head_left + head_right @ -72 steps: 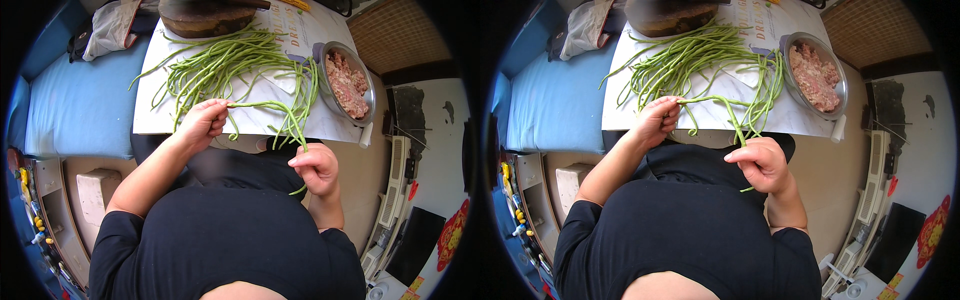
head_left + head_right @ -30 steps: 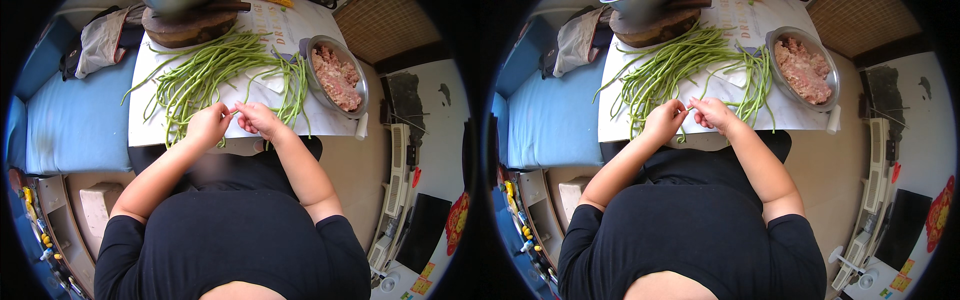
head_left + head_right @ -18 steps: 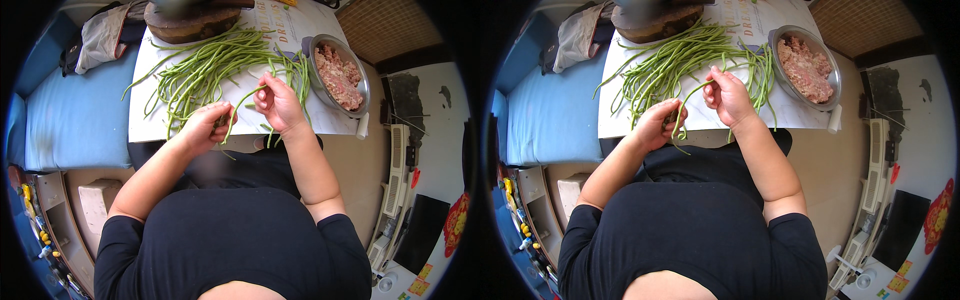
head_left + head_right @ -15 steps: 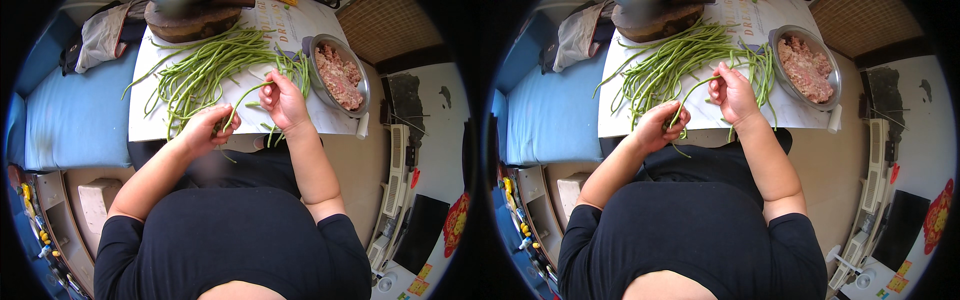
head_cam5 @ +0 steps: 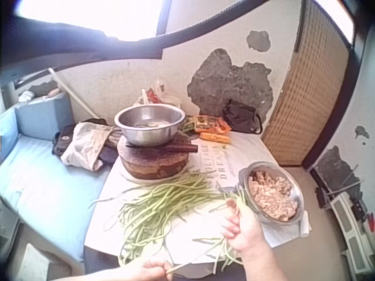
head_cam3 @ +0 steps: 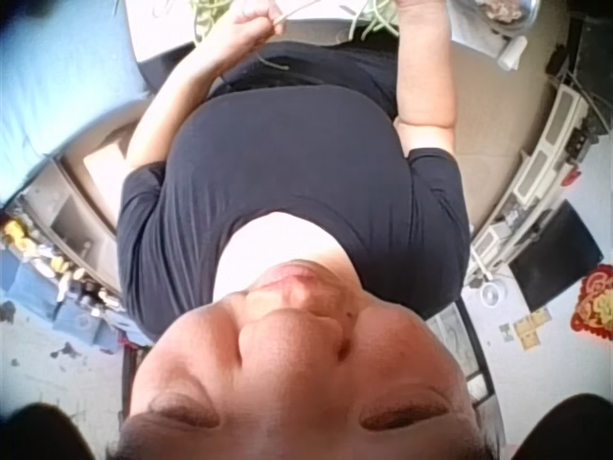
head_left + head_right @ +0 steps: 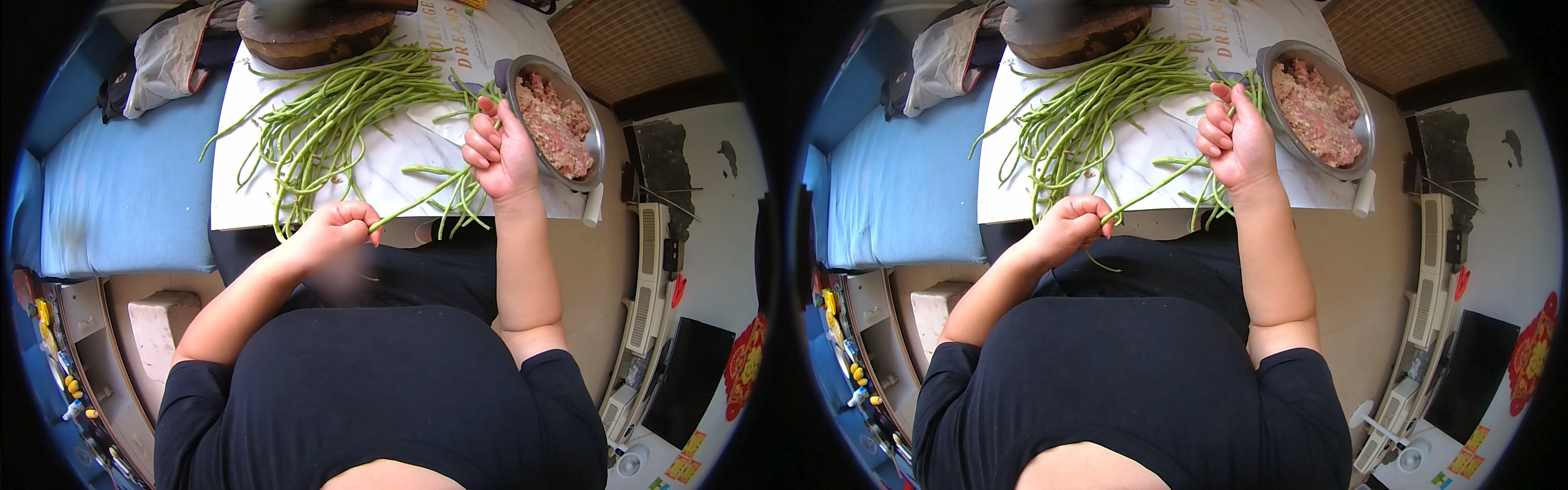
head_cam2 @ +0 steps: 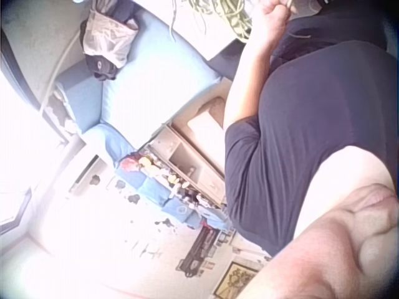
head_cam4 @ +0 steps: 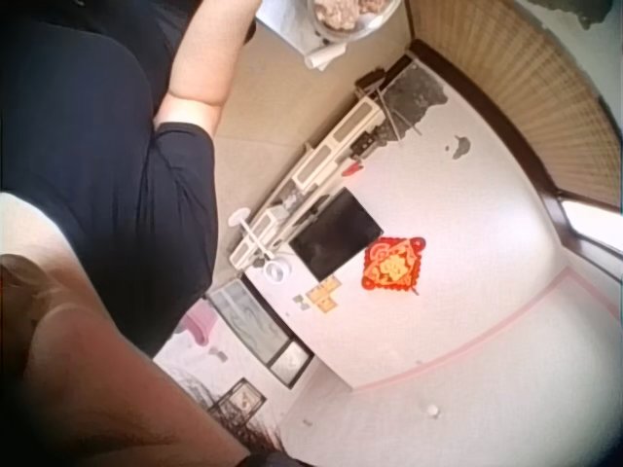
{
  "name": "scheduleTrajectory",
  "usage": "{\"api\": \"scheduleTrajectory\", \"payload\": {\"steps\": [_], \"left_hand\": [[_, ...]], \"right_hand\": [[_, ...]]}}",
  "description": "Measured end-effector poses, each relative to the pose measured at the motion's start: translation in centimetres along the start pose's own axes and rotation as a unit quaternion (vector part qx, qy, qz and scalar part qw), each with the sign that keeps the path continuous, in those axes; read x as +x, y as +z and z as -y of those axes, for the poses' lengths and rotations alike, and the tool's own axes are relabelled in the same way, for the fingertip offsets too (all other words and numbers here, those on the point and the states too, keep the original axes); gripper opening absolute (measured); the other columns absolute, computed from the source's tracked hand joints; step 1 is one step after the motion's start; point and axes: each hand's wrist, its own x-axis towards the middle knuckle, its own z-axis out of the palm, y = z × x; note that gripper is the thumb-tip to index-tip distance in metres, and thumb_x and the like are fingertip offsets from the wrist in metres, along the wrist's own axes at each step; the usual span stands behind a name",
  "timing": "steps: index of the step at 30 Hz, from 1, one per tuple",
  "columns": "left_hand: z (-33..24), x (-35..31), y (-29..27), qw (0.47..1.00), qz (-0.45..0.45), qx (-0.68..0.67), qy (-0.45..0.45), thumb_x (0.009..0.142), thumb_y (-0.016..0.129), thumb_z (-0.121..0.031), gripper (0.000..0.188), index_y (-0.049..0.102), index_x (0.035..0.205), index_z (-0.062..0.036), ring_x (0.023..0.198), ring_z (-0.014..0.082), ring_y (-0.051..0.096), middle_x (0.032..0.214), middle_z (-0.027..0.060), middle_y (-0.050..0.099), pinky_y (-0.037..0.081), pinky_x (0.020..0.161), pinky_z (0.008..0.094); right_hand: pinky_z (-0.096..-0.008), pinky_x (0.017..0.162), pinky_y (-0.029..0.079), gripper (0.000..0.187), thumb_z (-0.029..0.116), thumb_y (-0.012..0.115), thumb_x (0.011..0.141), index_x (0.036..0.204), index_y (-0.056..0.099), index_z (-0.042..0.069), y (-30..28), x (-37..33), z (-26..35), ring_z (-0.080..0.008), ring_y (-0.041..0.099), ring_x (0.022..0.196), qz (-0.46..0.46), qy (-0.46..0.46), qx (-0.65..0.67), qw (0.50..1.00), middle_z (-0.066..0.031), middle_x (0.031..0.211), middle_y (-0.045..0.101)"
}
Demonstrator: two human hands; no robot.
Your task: The person snaps the ends off long green beans by hand and places them on a white surface. A bowl of ground meat is visible on the table, but the person only handles the beans during the clip.
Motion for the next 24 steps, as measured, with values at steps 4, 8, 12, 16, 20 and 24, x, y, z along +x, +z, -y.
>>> {"api": "scheduleTrajectory", "payload": {"steps": [4,8,12,16,20,24], "left_hand": [[0.4,0.3,-0.5,0.986,-0.106,-0.129,0.027,0.079,0.041,-0.002,0.021,0.058,0.091,-0.0033,0.044,0.0022,0.029,0.058,-0.0055,0.042,0.023,0.039,0.0184],[-0.5,0.1,-2.0,0.961,-0.160,-0.220,0.059,0.087,0.045,-0.010,0.018,0.054,0.099,0.0002,0.047,0.0019,0.031,0.072,-0.0020,0.049,0.022,0.039,0.0153],[-0.9,0.6,-2.5,0.954,-0.129,-0.259,0.080,0.088,0.045,-0.014,0.017,0.053,0.095,-0.0002,0.050,0.0029,0.034,0.076,0.0001,0.051,0.024,0.039,0.0152],[-1.9,0.9,-1.8,0.956,-0.104,-0.270,0.052,0.091,0.041,-0.022,0.023,0.051,0.098,-0.0024,0.050,0.0036,0.034,0.077,0.0014,0.050,0.025,0.038,0.0151],[-3.4,0.9,-1.6,0.960,-0.032,-0.260,0.101,0.091,0.042,-0.021,0.024,0.054,0.098,-0.0018,0.052,0.0034,0.038,0.075,0.0018,0.053,0.027,0.039,0.0159],[-4.2,0.2,-2.1,0.992,-0.005,-0.091,0.085,0.088,0.049,-0.014,0.016,0.057,0.096,-0.0032,0.054,0.0012,0.041,0.073,-0.0003,0.055,0.029,0.042,0.0149]], "right_hand": [[-0.0213,0.034,0.019,0.032,0.029,0.032,0.093,0.087,0.052,0.005,0.8,-1.8,0.4,-0.0063,0.021,0.037,0.054,0.024,-0.063,0.996,0.0034,0.048,0.029],[-0.0192,0.033,0.019,0.033,0.023,0.034,0.091,0.076,0.051,-0.001,1.7,-4.7,0.8,-0.0044,0.023,0.036,0.162,0.116,-0.214,0.956,0.0028,0.044,0.033],[-0.0211,0.035,0.016,0.038,0.026,0.035,0.091,0.074,0.052,-0.003,2.1,-6.9,0.7,-0.0042,0.021,0.035,0.228,0.164,-0.240,0.929,0.0043,0.042,0.029],[-0.0217,0.033,0.015,0.038,0.026,0.036,0.091,0.070,0.051,-0.004,1.5,-7.4,0.0,-0.0042,0.020,0.034,0.316,0.219,-0.144,0.912,0.0029,0.042,0.028],[-0.0213,0.032,0.016,0.038,0.024,0.035,0.090,0.069,0.050,-0.003,0.8,-7.4,-0.7,-0.0043,0.020,0.034,0.315,0.259,-0.102,0.907,0.0021,0.043,0.029],[-0.0211,0.032,0.017,0.037,0.023,0.035,0.090,0.069,0.050,-0.003,0.2,-7.6,-0.9,-0.0045,0.020,0.034,0.289,0.276,-0.107,0.910,0.0021,0.043,0.029]]}}
